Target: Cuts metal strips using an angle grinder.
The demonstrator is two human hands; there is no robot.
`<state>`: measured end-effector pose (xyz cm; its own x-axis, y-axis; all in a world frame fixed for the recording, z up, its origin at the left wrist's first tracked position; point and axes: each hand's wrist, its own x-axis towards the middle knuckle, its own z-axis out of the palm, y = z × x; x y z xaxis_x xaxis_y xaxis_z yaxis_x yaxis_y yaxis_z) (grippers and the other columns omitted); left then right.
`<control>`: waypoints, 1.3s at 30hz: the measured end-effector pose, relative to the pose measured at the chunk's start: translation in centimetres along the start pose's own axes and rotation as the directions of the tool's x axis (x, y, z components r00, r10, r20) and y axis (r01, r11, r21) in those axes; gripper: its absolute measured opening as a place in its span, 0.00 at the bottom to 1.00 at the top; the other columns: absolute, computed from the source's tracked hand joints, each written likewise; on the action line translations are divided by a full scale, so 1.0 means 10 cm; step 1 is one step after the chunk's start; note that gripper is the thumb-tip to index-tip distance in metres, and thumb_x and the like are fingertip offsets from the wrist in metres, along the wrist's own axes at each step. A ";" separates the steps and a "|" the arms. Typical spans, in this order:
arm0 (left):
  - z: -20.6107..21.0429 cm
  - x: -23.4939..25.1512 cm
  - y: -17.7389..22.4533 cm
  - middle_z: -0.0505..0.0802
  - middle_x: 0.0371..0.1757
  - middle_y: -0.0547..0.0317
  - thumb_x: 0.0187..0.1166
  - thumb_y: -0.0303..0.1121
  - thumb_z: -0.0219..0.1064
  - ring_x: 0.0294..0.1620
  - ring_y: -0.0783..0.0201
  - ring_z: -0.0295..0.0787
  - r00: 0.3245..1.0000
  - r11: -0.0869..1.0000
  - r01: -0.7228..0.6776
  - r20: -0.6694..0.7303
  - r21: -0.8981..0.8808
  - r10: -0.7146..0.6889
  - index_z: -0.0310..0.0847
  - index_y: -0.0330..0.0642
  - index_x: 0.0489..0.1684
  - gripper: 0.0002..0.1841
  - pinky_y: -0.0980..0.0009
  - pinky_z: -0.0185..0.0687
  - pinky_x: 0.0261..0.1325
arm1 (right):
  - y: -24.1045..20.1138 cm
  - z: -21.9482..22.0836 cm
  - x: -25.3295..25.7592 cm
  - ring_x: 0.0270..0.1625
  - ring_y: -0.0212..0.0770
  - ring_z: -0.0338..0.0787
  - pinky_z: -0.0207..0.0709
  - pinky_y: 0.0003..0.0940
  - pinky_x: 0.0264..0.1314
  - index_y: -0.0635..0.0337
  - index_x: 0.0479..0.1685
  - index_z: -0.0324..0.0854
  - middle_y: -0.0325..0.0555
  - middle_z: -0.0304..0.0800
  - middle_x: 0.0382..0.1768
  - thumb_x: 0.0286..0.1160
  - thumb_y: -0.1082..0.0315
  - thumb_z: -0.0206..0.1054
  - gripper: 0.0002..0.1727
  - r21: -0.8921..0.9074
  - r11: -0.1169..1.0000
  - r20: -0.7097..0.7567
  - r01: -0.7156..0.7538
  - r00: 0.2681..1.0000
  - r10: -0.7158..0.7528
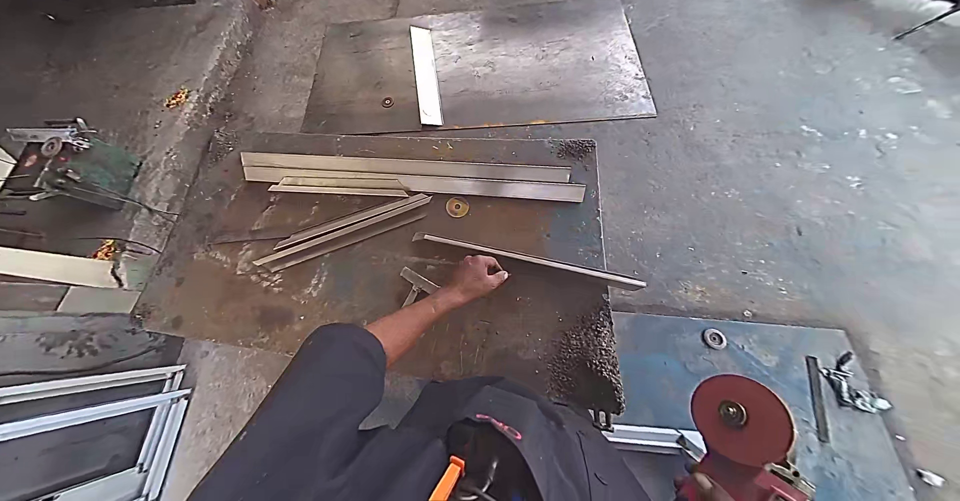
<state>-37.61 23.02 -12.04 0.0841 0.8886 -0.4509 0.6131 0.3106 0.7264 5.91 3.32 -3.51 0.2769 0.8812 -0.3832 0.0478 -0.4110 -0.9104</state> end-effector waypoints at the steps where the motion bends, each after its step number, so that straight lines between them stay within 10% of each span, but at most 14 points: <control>1: 0.01 0.00 0.05 0.96 0.47 0.54 0.80 0.49 0.65 0.49 0.58 0.94 0.992 0.984 -0.123 -0.018 0.131 0.127 0.91 0.46 0.55 0.19 0.52 0.87 0.60 | -0.05 0.04 -0.02 0.47 0.35 0.93 0.91 0.40 0.55 0.63 0.68 0.66 0.39 0.90 0.47 0.65 0.73 0.74 0.30 -0.012 1.000 -0.005 -0.025 1.000 0.025; 6: 0.09 0.42 0.34 0.88 0.70 0.51 0.66 0.52 0.81 0.73 0.46 0.81 0.907 0.781 -0.388 0.050 0.490 0.419 0.83 0.53 0.73 0.33 0.45 0.76 0.72 | -0.21 0.08 -0.02 0.36 0.35 0.95 0.93 0.36 0.41 0.64 0.63 0.70 0.39 0.93 0.39 0.54 0.72 0.75 0.31 -0.049 0.997 -0.057 -0.067 0.996 0.064; 10: 0.17 0.57 0.32 0.88 0.68 0.48 0.57 0.56 0.86 0.68 0.45 0.84 0.903 0.716 -0.430 0.254 0.550 0.347 0.81 0.51 0.73 0.40 0.44 0.79 0.66 | -0.22 0.03 0.04 0.36 0.39 0.95 0.93 0.38 0.38 0.63 0.61 0.74 0.44 0.93 0.39 0.42 0.61 0.84 0.39 -0.056 0.996 -0.095 -0.072 0.993 0.066; 15: 0.20 0.64 0.23 0.89 0.64 0.45 0.71 0.44 0.80 0.67 0.45 0.85 0.835 0.651 -0.549 0.303 0.524 0.460 0.85 0.47 0.70 0.27 0.48 0.80 0.69 | -0.19 -0.11 0.18 0.37 0.40 0.95 0.93 0.39 0.39 0.64 0.61 0.76 0.45 0.94 0.39 0.39 0.59 0.85 0.40 -0.100 0.989 -0.120 -0.109 0.988 0.097; 22: 0.05 0.74 0.62 0.90 0.61 0.43 0.72 0.44 0.75 0.62 0.45 0.89 0.814 0.515 -0.575 0.510 0.635 0.280 0.83 0.39 0.70 0.28 0.48 0.85 0.63 | -0.16 -0.32 0.45 0.37 0.36 0.95 0.92 0.35 0.39 0.63 0.61 0.77 0.43 0.93 0.39 0.41 0.60 0.83 0.38 -0.130 0.981 -0.090 -0.145 0.987 0.134; 30: 0.03 0.99 0.55 0.92 0.62 0.50 0.81 0.33 0.62 0.66 0.47 0.86 0.920 0.740 -0.361 0.085 0.568 0.383 0.91 0.46 0.61 0.16 0.49 0.81 0.70 | -0.20 -0.61 0.79 0.39 0.33 0.94 0.92 0.33 0.42 0.61 0.64 0.74 0.40 0.92 0.41 0.41 0.58 0.83 0.41 -0.159 0.978 -0.009 -0.133 0.991 0.134; 39: 0.37 1.29 0.69 0.92 0.55 0.48 0.90 0.53 0.55 0.64 0.49 0.87 0.957 0.889 -0.132 -0.178 0.439 0.230 0.92 0.42 0.50 0.25 0.48 0.80 0.69 | -0.29 -0.79 1.26 0.40 0.30 0.93 0.91 0.31 0.46 0.67 0.70 0.66 0.41 0.90 0.44 0.54 0.69 0.77 0.38 -0.310 0.939 0.136 -0.151 0.970 0.201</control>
<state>-29.38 35.38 -14.73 0.0813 0.9817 -0.1722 0.8785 0.0110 0.4777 16.80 13.75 -4.51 0.1479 0.8039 -0.5761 0.3007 -0.5915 -0.7482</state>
